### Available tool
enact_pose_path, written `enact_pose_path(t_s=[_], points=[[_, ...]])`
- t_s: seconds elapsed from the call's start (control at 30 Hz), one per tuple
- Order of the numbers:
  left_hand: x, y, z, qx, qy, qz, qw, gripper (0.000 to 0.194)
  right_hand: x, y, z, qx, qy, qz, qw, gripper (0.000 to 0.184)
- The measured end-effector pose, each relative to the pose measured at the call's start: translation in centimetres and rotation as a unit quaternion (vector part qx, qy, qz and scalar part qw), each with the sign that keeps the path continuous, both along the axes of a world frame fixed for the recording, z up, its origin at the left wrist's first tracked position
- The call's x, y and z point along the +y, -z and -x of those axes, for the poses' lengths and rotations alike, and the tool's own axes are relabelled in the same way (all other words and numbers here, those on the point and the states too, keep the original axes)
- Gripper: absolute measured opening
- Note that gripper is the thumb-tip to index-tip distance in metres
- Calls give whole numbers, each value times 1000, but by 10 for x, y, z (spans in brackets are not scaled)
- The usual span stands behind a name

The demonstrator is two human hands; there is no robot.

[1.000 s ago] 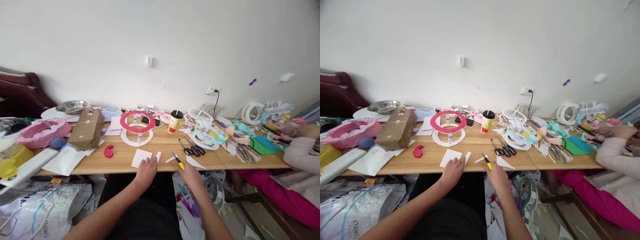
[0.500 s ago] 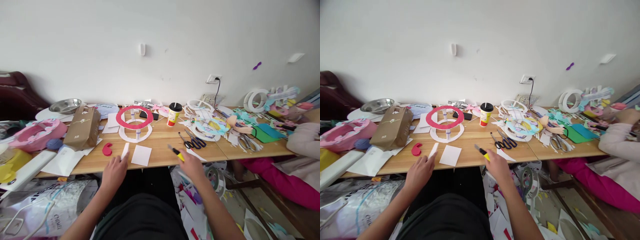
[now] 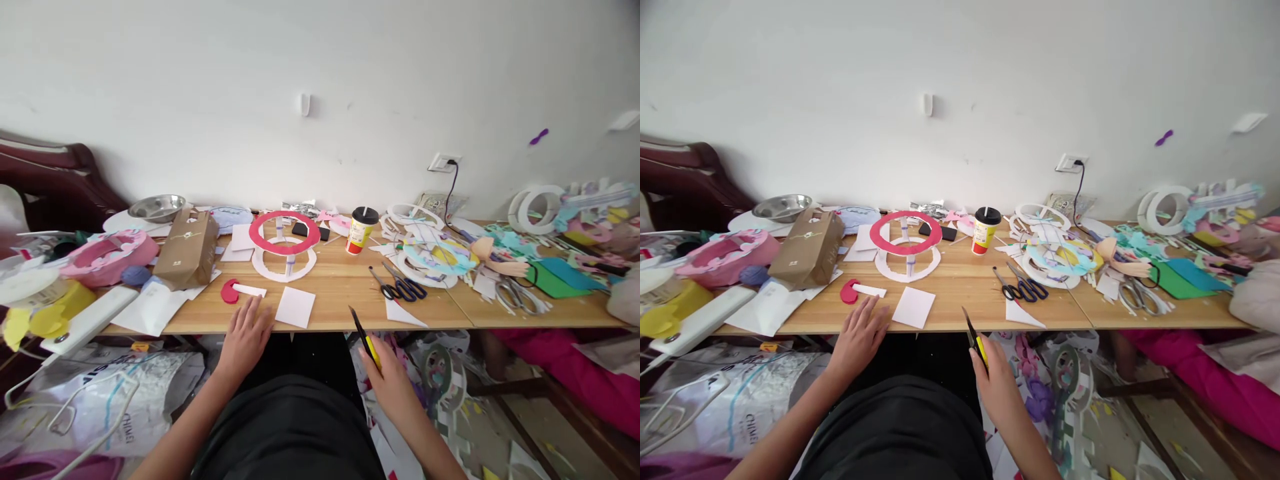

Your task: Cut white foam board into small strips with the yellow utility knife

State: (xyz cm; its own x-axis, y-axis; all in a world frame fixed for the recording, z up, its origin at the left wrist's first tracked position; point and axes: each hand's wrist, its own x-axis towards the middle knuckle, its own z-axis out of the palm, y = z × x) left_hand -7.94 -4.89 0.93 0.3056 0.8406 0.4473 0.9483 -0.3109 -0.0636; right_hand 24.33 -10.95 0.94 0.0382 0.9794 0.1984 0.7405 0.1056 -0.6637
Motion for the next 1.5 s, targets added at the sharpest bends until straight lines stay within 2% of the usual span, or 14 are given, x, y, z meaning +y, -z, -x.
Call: enact_pose_path(t_s=[0.1, 0.17, 0.27, 0.4, 0.5, 0.6, 0.67, 0.73, 0.87, 0.93, 1.03, 1.2, 1.37, 1.5], points=[[3, 8, -2, 5, 57, 12, 998, 44, 1, -3, 9, 8, -3, 51, 999, 42], [5, 11, -9, 8, 98, 31, 995, 47, 3, 0, 17, 10, 10, 44, 999, 44], [7, 14, -32, 4, 149, 67, 987, 46, 6, 5, 31, 45, 27, -8, 999, 50], [11, 8, -68, -53, 170, 93, 980, 43, 16, 8, 43, 144, -9, 55, 988, 49], [23, 0, -67, -105, 64, 71, 990, 44, 22, 10, 44, 187, -8, 85, 979, 51], [38, -2, -43, -108, -72, 39, 991, 45, 24, 14, 43, 197, -5, 88, 976, 51], [43, 2, -26, -88, -91, 48, 991, 44, 24, 16, 43, 209, -1, 88, 974, 50], [40, 7, -16, -76, -52, 70, 993, 42, 25, 17, 44, 229, 11, 98, 968, 52], [22, 13, -17, -91, 96, 111, 985, 36, 28, 17, 47, 250, 39, 135, 958, 56], [17, 12, -19, -105, 157, 135, 973, 36, 30, 17, 49, 227, 41, 140, 963, 52], [21, 9, -18, -128, 210, 170, 954, 40, 33, 16, 52, 177, 40, 141, 973, 45], [32, 8, -18, -147, 233, 204, 940, 49, 45, 7, 58, 109, 45, 162, 980, 41], [41, 13, -22, -157, 216, 194, 944, 48, 62, -4, 62, 63, 88, 192, 975, 64], [47, 16, -27, -175, 202, 218, 939, 46, 73, -11, 59, 73, 45, 202, 976, 49]])
